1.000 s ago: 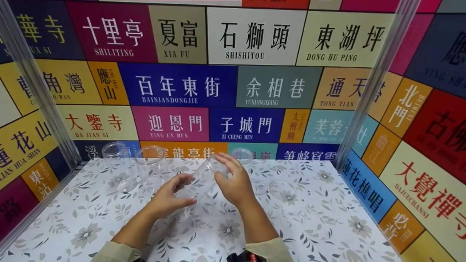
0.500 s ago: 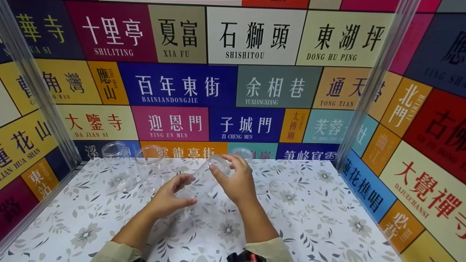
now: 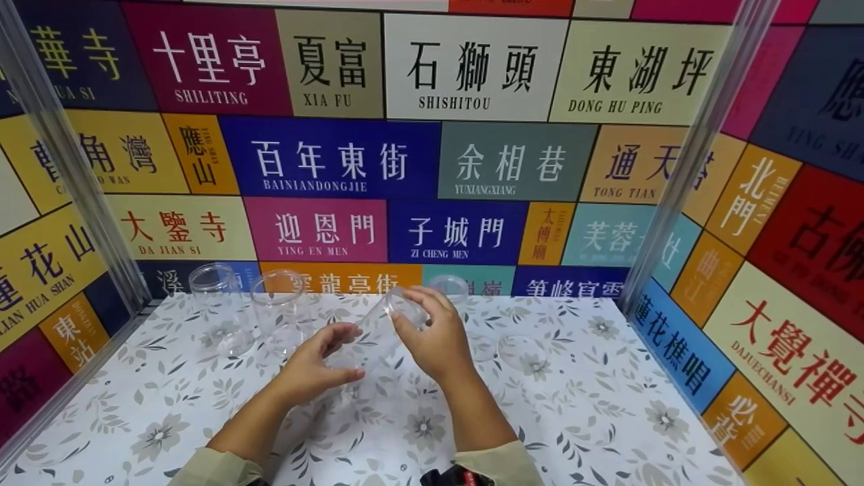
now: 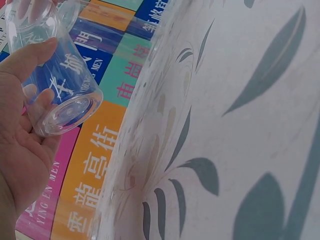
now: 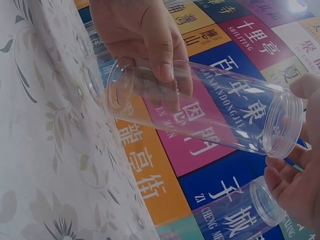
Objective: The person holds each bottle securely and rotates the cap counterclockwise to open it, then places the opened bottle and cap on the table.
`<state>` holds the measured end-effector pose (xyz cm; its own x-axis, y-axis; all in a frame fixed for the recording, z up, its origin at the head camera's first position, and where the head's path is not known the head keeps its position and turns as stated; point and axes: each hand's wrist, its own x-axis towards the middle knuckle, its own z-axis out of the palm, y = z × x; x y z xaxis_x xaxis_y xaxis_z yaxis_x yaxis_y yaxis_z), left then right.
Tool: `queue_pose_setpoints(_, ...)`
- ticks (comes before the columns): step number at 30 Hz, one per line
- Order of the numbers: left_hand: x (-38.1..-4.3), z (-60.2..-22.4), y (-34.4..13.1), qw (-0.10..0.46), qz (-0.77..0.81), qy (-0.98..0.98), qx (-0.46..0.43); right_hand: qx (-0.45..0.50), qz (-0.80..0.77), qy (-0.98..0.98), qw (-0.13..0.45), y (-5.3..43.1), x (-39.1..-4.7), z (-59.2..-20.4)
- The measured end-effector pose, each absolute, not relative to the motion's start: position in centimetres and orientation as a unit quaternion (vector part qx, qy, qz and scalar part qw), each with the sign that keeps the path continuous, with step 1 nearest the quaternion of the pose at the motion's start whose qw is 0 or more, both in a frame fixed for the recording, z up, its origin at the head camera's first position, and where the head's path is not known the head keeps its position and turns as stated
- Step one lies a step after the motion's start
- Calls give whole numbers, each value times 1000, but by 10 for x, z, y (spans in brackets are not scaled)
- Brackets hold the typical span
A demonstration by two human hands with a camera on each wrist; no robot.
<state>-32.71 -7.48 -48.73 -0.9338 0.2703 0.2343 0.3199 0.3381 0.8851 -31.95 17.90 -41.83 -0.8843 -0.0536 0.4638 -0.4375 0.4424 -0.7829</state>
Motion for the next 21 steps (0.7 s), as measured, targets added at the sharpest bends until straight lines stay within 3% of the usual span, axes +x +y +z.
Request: queue_pose_setpoints(21,-326,-486,-74,5,-558,-814,-162,177,520,-813,193,180,-320,-419)
